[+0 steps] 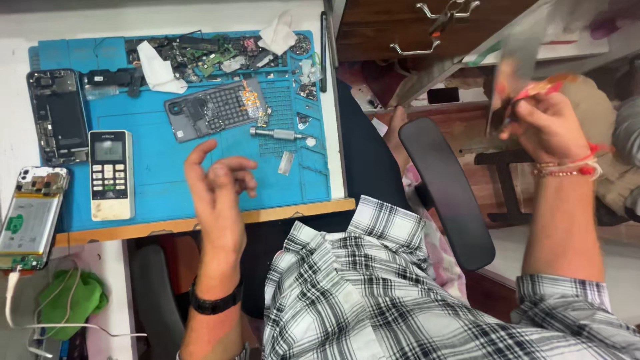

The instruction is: The person uses a metal spudger to pry and remove the battery from a disassembled smartphone. They carefully lift the battery from the chassis and set it aside on the workbench.

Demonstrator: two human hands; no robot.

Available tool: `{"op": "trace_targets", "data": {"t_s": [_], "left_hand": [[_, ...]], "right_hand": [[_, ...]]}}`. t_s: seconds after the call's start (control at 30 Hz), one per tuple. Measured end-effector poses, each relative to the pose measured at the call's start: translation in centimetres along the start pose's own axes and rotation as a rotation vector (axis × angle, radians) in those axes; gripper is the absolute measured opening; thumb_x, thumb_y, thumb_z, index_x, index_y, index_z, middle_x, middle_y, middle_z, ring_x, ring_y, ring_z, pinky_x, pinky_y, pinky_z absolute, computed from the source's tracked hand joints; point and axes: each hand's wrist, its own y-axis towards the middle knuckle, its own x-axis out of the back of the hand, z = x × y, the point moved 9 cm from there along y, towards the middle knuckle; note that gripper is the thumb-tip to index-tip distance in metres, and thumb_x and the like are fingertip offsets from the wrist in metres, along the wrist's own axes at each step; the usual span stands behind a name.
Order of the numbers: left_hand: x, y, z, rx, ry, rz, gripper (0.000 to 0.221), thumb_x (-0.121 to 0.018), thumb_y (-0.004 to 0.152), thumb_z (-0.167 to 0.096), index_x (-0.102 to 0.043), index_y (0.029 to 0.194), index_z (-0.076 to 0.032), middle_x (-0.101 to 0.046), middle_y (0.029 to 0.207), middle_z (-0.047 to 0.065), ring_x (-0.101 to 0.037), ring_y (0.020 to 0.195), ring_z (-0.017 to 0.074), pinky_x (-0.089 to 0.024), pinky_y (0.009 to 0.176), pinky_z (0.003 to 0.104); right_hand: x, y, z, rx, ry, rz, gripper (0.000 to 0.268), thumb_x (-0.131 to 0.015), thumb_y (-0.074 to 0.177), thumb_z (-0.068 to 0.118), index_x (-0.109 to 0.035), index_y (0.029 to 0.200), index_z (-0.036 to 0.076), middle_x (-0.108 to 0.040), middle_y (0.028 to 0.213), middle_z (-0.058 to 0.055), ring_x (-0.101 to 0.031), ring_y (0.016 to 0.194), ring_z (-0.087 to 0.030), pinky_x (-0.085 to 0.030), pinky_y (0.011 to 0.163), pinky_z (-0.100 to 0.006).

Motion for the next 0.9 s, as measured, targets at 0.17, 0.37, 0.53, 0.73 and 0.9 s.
{"op": "trace_targets", "data": {"t_s": [0.17,0.37,0.53,0.73,0.9], "left_hand": [[2.6,-1.0,0.7,0.061,-0.003,-0.118,0.045,-0.045,0.116,-0.033,-0.033,0.151,-0.006,-0.065,0.109,0.017,-0.057,0.084,0.0168,-0.05,0.078,0.031],[3.8,-1.0,2.0,0.1,-0.038,-0.199,0.039,-0.039,0.12,-0.03,-0.034,0.151,-0.007,-0.064,0.109,0.02,-0.056,0.084,0.0202,-0.049,0.079,0.034],[4.4,-0.3,2.6,0.088,0.003,-0.201,0.038,-0.036,0.12,-0.028,-0.033,0.151,-0.007,-0.063,0.108,0.022,-0.056,0.082,0.0212,-0.049,0.077,0.034],[5.2,0.8,1.9,0.003,0.042,-0.283,0.036,-0.029,0.122,-0.027,-0.032,0.15,-0.003,-0.064,0.103,0.024,-0.058,0.079,0.0229,-0.05,0.072,0.036],[4.0,1.4,1.9,0.028,0.057,-0.302,0.037,-0.029,0.121,-0.026,-0.033,0.149,-0.002,-0.063,0.101,0.024,-0.057,0.078,0.0221,-0.049,0.07,0.035]], "right_hand": [[7.6,-2.4,-3.3,-0.046,0.144,-0.049,0.024,-0.072,0.101,0.008,-0.066,0.123,0.001,-0.07,0.114,-0.013,-0.071,0.104,-0.029,-0.061,0.084,-0.042],[13.1,-3.9,-15.8,-0.42,-0.045,-0.182,0.02,-0.066,0.098,0.015,-0.068,0.113,0.003,-0.073,0.102,-0.008,-0.072,0.081,-0.022,-0.059,0.072,-0.037],[10.7,-6.0,-21.7,-0.529,0.047,-0.271,0.022,-0.069,0.099,0.015,-0.07,0.116,0.0,-0.071,0.1,-0.01,-0.071,0.08,-0.017,-0.06,0.072,-0.035],[12.4,-2.8,-7.6,-0.215,-0.142,-0.212,0.02,-0.069,0.093,0.016,-0.071,0.107,0.001,-0.074,0.1,-0.01,-0.072,0.085,-0.018,-0.062,0.067,-0.039],[6.1,1.8,16.2,0.297,-0.27,-0.154,0.011,-0.069,0.102,0.008,-0.067,0.106,-0.002,-0.07,0.097,-0.009,-0.07,0.084,-0.022,-0.061,0.071,-0.035]]}}
